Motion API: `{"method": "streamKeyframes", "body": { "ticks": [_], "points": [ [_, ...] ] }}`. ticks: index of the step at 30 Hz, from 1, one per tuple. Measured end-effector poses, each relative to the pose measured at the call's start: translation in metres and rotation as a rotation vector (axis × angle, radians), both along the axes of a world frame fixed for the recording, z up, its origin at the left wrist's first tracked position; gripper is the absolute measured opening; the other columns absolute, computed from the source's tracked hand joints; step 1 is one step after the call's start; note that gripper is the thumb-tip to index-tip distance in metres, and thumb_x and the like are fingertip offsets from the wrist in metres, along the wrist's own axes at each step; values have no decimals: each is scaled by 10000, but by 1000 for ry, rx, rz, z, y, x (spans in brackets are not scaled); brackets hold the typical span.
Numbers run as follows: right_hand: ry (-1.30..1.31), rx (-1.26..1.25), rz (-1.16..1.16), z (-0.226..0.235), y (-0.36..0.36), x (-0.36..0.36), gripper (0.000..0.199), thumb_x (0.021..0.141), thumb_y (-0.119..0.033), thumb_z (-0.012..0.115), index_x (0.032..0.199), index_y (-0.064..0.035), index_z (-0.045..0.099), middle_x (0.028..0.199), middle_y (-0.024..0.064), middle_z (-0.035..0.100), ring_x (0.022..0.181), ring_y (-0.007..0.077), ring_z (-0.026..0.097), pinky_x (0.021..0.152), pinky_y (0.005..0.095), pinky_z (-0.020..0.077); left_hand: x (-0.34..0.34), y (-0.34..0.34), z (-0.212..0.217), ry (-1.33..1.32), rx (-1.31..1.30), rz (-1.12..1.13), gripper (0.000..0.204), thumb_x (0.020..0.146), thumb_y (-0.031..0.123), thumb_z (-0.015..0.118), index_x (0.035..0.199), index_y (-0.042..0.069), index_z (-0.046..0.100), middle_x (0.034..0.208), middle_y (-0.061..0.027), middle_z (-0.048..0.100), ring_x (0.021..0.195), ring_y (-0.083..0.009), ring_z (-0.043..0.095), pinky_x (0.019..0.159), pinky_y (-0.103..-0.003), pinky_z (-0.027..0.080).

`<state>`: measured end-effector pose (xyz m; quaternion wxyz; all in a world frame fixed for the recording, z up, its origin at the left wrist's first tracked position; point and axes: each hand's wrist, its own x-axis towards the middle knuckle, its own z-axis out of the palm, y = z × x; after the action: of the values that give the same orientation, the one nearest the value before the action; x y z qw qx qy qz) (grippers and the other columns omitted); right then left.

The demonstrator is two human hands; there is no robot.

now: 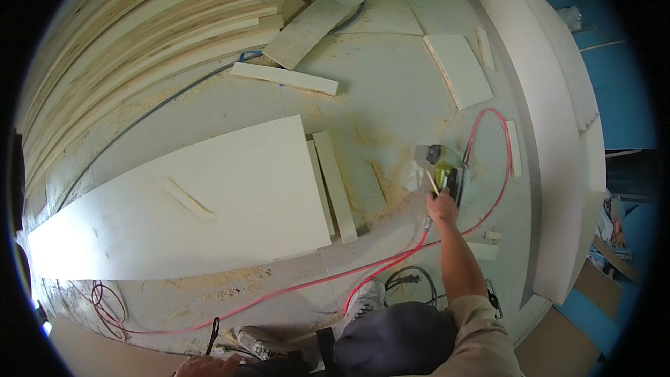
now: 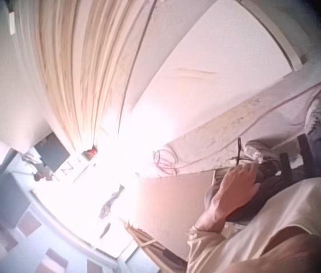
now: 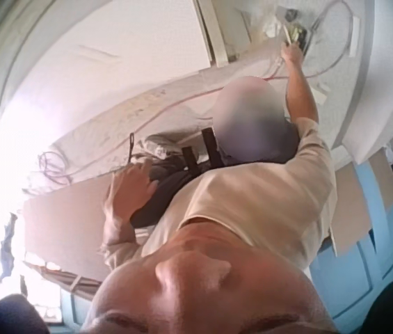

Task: The person assembles a white wooden cabinet by attaching a side panel with a pneumatic nail gun, then measures and marks wood pieces with a tape measure and pencil. The person also handles a circular saw and an air compressor during the process.

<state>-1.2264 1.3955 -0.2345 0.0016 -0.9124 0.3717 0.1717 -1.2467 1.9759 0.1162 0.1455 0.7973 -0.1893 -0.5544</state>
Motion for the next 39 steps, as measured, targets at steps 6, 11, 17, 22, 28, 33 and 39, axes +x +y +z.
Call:
{"method": "streamKeyframes", "body": {
  "ticks": [6,11,17,22,28,33,39],
  "points": [
    [-329,-38,69,21,39,0,392,857,-348,622,1048,-8,574,903,236,650,874,412,635,783,474,512,2,8,-9,-27,-99,-105,488,786,267,688,1173,14,530,915,-183,659,884,-350,637,788,-451,499],
    [-354,765,279,42,170,27,302,862,-322,657,845,-26,604,707,103,613,685,209,613,642,364,485,-1,5,-9,-118,-195,-198,453,754,258,707,1109,17,562,862,-161,659,862,-321,636,762,-417,500],
    [-228,1255,44,48,275,38,393,850,-390,709,858,-26,559,705,-17,527,624,102,500,514,299,411,-11,6,10,-260,-112,-191,402,743,245,700,1058,28,577,818,-161,653,823,-295,637,726,-392,503],
    [13,1467,14,28,249,45,321,823,-351,748,831,-59,613,694,-43,524,626,77,488,540,274,410,-31,6,20,-219,4,61,433,750,230,695,1109,22,571,841,-164,652,845,-322,629,765,-433,496],
    [-28,1542,10,36,255,34,336,808,-381,755,731,-107,575,638,-75,474,558,49,383,480,250,304,-23,-9,-2,-32,53,-10,409,807,317,625,1049,-1,541,785,-178,650,816,-351,657,757,-441,516],
    [-122,1542,27,94,224,54,263,792,-337,749,805,-112,612,632,-88,472,539,38,390,466,245,293,-6,-32,-13,-258,-230,128,435,810,243,623,1161,-1,540,754,-155,641,767,-346,651,721,-424,520],
    [-489,831,-75,76,37,46,369,885,-356,638,747,-15,616,665,41,628,642,134,562,646,307,455,8,-39,-10,-55,-74,-63,552,790,310,714,1225,32,521,919,-152,668,935,-329,642,837,-439,501]
  ]
}}
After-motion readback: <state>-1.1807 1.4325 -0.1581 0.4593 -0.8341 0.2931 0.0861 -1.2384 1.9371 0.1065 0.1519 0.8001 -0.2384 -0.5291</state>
